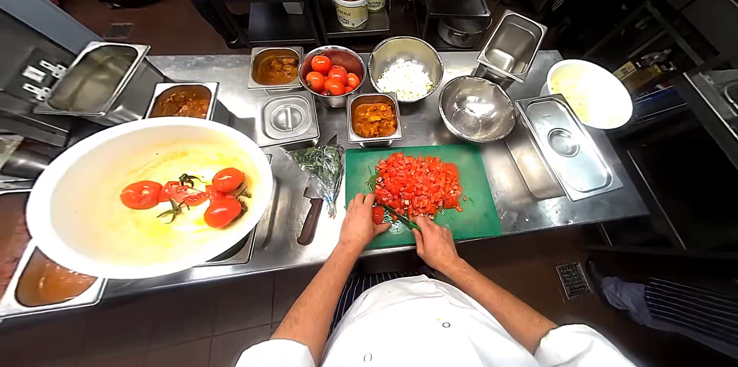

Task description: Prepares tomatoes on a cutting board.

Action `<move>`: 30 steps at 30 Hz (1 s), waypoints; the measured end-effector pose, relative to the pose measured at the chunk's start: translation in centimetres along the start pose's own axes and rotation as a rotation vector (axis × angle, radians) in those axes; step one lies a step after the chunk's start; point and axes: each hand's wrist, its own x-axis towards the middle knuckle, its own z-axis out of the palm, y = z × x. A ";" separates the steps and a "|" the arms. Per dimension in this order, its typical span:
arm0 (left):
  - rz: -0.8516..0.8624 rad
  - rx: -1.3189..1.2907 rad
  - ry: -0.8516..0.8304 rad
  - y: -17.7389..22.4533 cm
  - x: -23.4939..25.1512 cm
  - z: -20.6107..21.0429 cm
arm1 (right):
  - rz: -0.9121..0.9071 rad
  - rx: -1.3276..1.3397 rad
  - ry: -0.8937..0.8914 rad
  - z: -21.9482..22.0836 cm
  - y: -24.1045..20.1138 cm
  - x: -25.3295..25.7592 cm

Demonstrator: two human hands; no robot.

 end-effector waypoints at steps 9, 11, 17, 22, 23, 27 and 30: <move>-0.030 -0.056 -0.066 0.0 -4.1 0.6 | 0.177 0.780 -0.109 2.1 -0.2 -2.3; 0.012 -0.103 -0.026 -0.5 -4.8 1.1 | 0.181 0.816 -0.155 2.8 -0.6 -1.7; 0.006 -0.150 0.104 -0.9 -5.2 1.9 | 0.160 0.763 -0.059 4.0 -2.2 0.2; -0.009 -0.155 0.173 -0.8 -5.4 2.5 | 0.132 0.774 -0.009 4.2 -2.3 -0.4; -0.007 -0.154 0.183 -0.8 -5.3 2.6 | 0.130 0.751 0.001 4.0 -2.6 -0.3; -0.009 -0.133 0.187 -0.8 -5.3 2.8 | 0.138 0.625 -0.003 3.1 -4.0 1.3; -0.012 -0.139 0.204 -0.7 -5.3 2.9 | 0.072 0.589 -0.061 3.5 -3.5 0.4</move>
